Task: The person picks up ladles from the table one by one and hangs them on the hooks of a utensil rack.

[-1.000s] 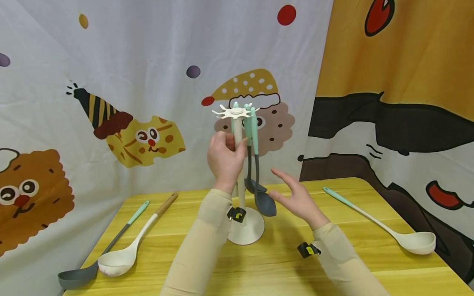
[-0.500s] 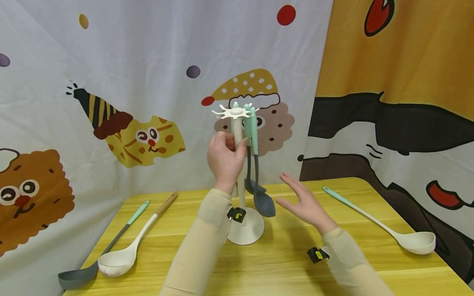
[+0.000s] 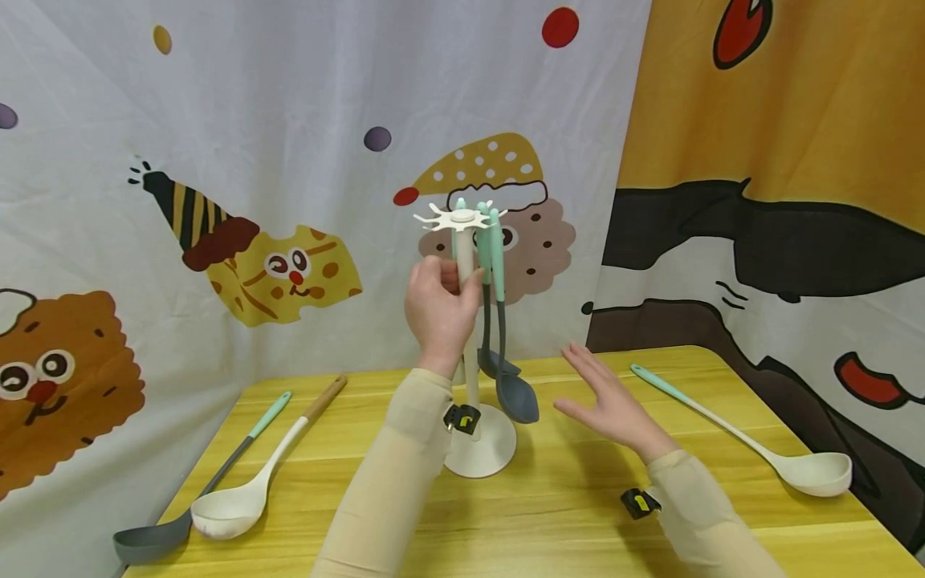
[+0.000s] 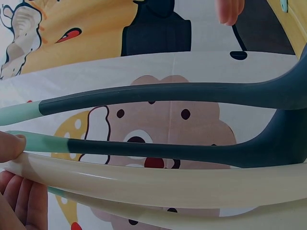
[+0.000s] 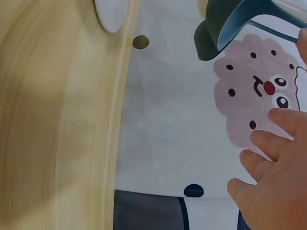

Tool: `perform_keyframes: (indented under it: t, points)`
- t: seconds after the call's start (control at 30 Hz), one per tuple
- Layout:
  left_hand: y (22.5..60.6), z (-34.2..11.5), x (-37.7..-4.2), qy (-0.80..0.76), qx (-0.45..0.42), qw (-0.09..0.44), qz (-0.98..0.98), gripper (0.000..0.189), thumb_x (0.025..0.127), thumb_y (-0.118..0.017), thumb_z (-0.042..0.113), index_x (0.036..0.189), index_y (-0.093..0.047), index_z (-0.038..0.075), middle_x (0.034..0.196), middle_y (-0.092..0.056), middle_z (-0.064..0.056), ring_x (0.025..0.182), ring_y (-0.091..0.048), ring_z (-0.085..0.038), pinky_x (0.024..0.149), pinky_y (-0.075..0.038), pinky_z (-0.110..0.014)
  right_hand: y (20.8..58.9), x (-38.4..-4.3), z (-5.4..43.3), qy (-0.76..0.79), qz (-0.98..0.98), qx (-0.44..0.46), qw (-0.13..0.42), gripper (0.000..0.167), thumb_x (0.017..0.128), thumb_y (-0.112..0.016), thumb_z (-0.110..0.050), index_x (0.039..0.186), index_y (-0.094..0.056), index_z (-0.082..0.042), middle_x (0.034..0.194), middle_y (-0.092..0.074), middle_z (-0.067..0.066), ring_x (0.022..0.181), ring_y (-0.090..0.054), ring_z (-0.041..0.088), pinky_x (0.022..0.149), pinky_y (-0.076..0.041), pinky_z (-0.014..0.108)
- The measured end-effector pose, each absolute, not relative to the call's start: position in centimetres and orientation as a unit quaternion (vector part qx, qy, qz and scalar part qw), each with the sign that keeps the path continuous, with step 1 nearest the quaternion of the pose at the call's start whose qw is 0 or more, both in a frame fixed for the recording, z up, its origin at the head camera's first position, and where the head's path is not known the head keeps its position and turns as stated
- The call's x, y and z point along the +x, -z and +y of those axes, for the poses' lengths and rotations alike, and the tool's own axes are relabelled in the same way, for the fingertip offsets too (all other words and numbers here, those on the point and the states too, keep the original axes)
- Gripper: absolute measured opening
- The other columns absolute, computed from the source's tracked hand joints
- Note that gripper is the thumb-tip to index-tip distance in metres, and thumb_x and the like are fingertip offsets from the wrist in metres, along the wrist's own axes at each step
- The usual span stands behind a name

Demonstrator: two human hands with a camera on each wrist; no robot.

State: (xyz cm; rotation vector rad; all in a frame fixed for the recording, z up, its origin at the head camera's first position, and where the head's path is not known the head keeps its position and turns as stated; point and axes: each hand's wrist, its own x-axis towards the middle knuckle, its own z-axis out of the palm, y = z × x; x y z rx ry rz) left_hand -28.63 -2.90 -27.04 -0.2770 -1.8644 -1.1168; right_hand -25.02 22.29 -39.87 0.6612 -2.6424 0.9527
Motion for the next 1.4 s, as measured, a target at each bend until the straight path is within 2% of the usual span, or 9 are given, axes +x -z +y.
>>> perform_keyframes:
  t: [0.7,0.93,1.4]
  points:
    - [27.0,-2.9,-28.5,0.453,-0.110,0.458,-0.757,0.026,0.086,-0.078,0.021,0.088,-0.059,0.003,0.083,-0.058,-0.009,0.071,-0.060,-0.021,0.060,-0.049,-0.033,41.3,-24.9,25.8,-0.294,-0.926,0.202,0.125,0.087,0.091,-0.070,-0.041,0.156,-0.026,-0.003,0.161,-0.018,0.021,0.145,-0.016,0.048,0.108,-0.018,0.070]
    - [27.0,-2.9,-28.4,0.454,-0.106,0.452,-0.761,0.026,0.086,-0.078,0.022,0.089,-0.059,0.004,0.084,-0.057,-0.009,0.072,-0.059,-0.020,0.061,-0.049,-0.032,41.7,-25.1,27.0,-0.280,-0.931,0.195,0.129,0.091,0.090,-0.071,-0.041,0.156,-0.022,0.000,0.159,-0.018,0.026,0.144,-0.017,0.049,0.112,-0.014,0.065]
    - [27.0,-2.9,-28.5,0.447,-0.110,0.461,-0.759,0.026,0.086,-0.078,0.022,0.088,-0.059,0.004,0.082,-0.057,-0.009,0.072,-0.059,-0.021,0.061,-0.048,-0.033,42.1,-25.2,30.1,-0.201,-0.957,0.168,0.123,0.099,0.088,-0.070,-0.051,0.156,-0.019,0.001,0.157,-0.021,0.029,0.143,-0.017,0.050,0.110,-0.013,0.069]
